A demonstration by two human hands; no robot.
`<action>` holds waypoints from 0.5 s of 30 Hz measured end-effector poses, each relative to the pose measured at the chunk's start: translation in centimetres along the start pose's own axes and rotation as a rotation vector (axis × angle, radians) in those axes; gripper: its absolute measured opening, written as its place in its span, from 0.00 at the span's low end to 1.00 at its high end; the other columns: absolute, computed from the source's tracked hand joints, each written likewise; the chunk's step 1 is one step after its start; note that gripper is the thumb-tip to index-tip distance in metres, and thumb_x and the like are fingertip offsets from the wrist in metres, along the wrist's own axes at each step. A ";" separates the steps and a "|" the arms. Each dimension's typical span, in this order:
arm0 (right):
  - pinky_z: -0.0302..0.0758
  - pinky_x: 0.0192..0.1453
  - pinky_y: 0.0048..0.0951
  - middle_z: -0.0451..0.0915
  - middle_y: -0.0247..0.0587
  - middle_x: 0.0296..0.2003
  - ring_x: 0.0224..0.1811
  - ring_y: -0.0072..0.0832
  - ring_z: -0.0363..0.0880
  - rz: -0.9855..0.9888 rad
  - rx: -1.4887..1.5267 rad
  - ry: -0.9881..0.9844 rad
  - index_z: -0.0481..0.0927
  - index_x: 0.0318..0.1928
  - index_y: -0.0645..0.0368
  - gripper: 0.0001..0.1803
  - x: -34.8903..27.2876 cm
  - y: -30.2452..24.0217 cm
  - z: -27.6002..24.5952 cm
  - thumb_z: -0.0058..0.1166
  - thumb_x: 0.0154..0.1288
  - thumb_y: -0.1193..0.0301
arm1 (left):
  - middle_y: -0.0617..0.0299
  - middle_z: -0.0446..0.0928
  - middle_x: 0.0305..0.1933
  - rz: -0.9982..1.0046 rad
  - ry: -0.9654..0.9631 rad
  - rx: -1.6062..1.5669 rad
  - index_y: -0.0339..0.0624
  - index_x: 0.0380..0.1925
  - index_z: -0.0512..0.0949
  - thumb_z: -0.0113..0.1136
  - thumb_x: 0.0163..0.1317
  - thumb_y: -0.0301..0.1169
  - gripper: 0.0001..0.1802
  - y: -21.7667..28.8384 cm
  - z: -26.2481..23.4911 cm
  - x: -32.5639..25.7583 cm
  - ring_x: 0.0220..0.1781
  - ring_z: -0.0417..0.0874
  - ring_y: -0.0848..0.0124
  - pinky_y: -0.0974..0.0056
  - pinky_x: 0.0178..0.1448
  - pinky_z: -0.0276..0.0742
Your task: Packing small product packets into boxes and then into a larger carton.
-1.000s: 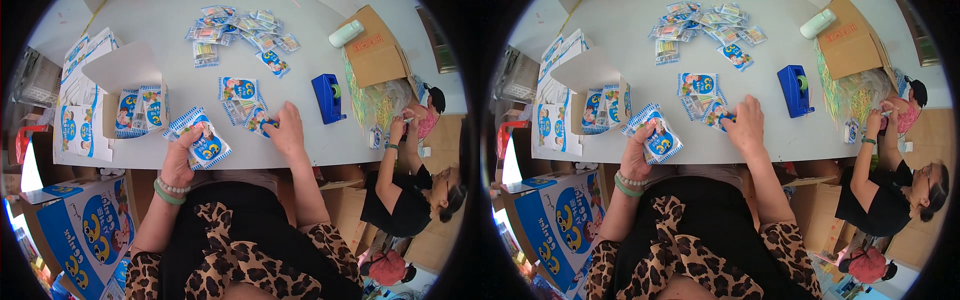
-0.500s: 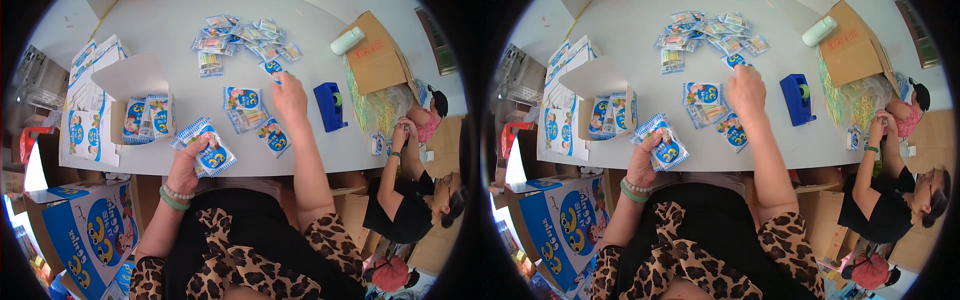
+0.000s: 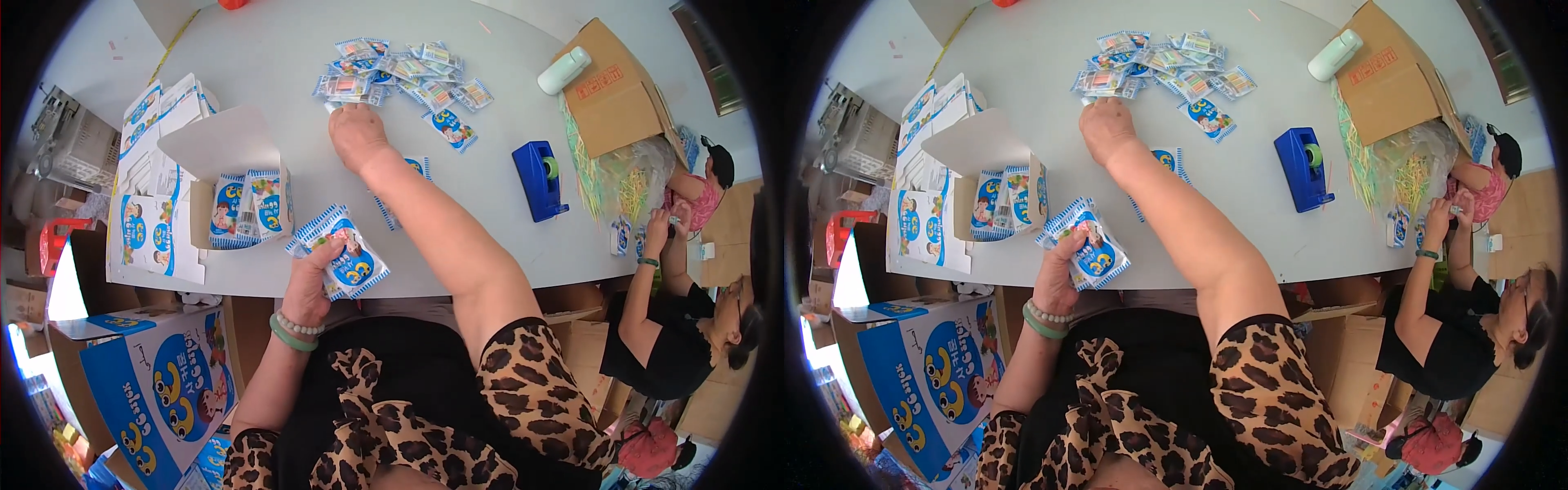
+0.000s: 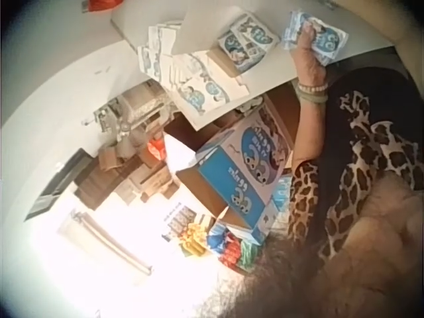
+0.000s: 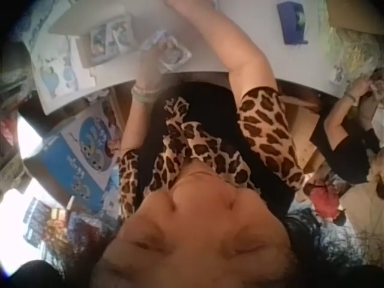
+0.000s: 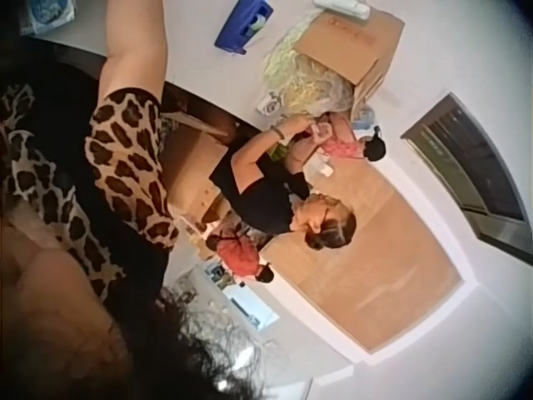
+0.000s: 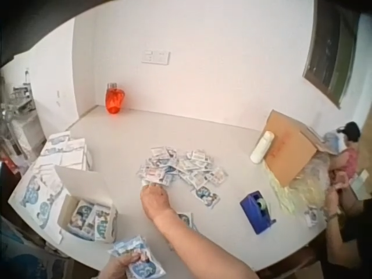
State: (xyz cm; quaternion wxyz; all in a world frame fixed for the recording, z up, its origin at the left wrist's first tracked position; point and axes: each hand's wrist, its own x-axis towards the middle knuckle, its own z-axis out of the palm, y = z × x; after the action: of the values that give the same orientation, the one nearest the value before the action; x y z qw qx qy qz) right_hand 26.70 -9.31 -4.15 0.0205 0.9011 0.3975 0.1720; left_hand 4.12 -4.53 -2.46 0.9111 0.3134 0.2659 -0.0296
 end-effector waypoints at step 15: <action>0.76 0.44 0.40 0.78 0.47 0.37 0.41 0.43 0.78 0.133 0.285 0.104 0.76 0.36 0.59 0.09 -12.0 13.1 -3.0 0.55 0.56 0.69 | 0.58 0.82 0.41 -0.004 -0.017 -0.032 0.37 0.46 0.75 0.64 0.57 0.25 0.16 0.8 0.1 -0.1 0.39 0.85 0.68 0.62 0.44 0.84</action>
State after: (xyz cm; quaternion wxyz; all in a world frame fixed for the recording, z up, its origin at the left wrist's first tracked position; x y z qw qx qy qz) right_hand 27.51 -27.26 -2.59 -0.1397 0.9091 0.3577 0.1613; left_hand 4.21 -3.92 -1.90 0.9182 0.2981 0.2593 -0.0298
